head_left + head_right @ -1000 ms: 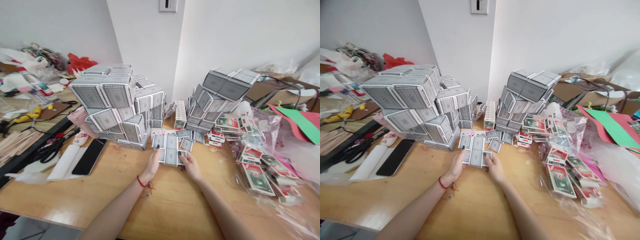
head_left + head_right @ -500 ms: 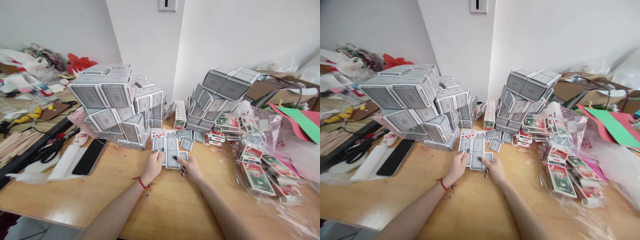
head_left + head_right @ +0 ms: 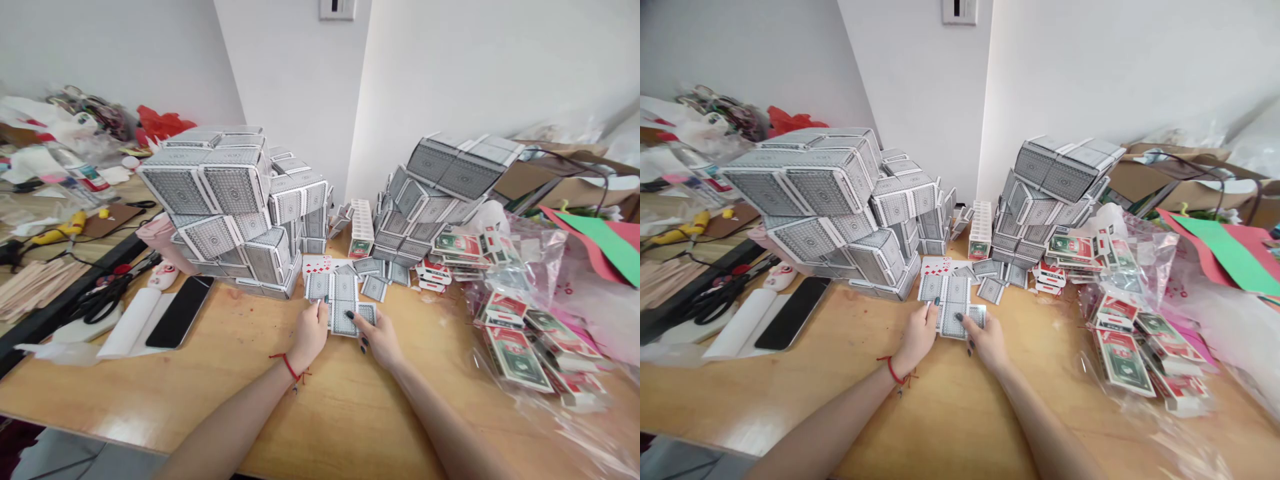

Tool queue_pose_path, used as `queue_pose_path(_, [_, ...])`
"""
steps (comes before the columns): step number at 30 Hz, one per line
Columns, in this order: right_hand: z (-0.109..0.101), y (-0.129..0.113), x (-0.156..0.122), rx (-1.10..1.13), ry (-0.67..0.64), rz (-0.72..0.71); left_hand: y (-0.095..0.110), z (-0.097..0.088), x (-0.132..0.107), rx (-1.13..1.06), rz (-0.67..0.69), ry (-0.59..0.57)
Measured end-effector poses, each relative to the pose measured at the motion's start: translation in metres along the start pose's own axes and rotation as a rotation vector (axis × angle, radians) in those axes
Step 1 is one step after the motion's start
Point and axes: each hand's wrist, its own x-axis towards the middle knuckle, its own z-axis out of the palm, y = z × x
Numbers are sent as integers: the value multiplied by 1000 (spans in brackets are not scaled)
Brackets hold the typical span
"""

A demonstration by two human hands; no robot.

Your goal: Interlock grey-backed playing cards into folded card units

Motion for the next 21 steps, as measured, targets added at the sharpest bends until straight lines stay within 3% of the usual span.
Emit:
queue_pose_path(7, [-2, 0, -1, -61, -20, -11, 1, 5, 0, -33, 28, 18])
queue_pose_path(13, [-4, -1, 0, -45, -47, -10, -1, 2, 3, -92, 60, -61])
queue_pose_path(19, [-8, -3, 6, 51, -156, 30, -10, -6, 13, -374, -8, -221])
queue_pose_path(21, [-12, -6, 6, 59, -197, 42, -12, -7, 15, -441, -22, -209])
